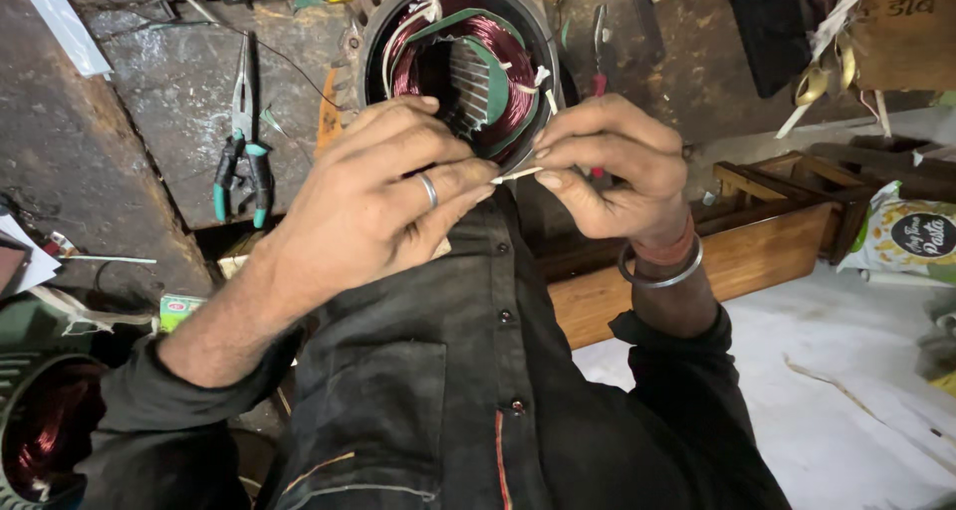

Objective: The person works on a motor stator, stripping and twisting copper wire ends, then using pliers and wire cutters to trim and secure the connections. They retrieve a white insulating strip from a plastic bag and wrap it around the stator windings, pressing it into place with their fingers and pliers.

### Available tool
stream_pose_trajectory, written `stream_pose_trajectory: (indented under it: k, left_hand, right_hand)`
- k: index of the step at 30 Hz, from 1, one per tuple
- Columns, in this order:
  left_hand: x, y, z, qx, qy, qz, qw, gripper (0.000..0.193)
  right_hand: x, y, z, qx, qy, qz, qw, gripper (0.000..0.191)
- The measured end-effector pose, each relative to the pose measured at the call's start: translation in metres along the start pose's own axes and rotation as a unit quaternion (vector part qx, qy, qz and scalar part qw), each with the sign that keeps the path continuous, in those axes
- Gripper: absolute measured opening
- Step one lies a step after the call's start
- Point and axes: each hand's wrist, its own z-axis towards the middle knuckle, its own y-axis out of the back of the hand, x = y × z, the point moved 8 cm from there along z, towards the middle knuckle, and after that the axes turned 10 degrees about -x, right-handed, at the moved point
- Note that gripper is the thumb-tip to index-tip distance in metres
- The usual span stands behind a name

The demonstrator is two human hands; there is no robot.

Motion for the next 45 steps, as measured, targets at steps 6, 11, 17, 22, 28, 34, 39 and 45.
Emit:
stream_pose_trajectory:
  k: [6,11,17,22,28,34,39,45]
  left_hand:
    - [-0.003,-0.004,-0.003,0.015,-0.01,0.046,0.999,0.026]
    - [-0.003,-0.005,0.0,0.053,-0.009,0.069,0.996,0.032]
    - [-0.006,-0.006,0.003,0.063,-0.024,0.09,0.994,0.024]
    - [-0.009,-0.01,0.002,0.063,-0.032,0.121,0.99,0.029]
    - [-0.011,-0.015,0.002,0.049,-0.039,0.14,0.988,0.024]
    - [-0.007,-0.018,0.005,0.051,-0.018,0.107,0.993,0.016]
    - [0.001,-0.021,0.009,0.043,0.011,0.069,0.997,0.014]
    - [0.003,-0.029,0.008,0.01,0.043,0.048,0.998,0.015]
  right_hand:
    - [-0.002,0.0,-0.002,-0.019,0.0,-0.015,1.0,0.014]
    - [-0.001,-0.001,-0.001,-0.009,-0.008,-0.009,1.0,0.015]
    - [-0.001,-0.001,-0.001,-0.013,-0.02,-0.003,1.0,0.013]
    - [-0.003,-0.002,-0.003,-0.035,-0.017,-0.007,0.999,0.013]
    - [-0.005,-0.004,-0.005,-0.055,-0.011,0.007,0.998,0.013]
    - [-0.003,-0.004,-0.006,-0.064,-0.011,-0.003,0.998,0.013]
    - [0.0,-0.004,-0.003,-0.064,-0.004,-0.003,0.998,0.013]
    - [0.0,-0.003,-0.003,-0.069,0.003,-0.015,0.998,0.015]
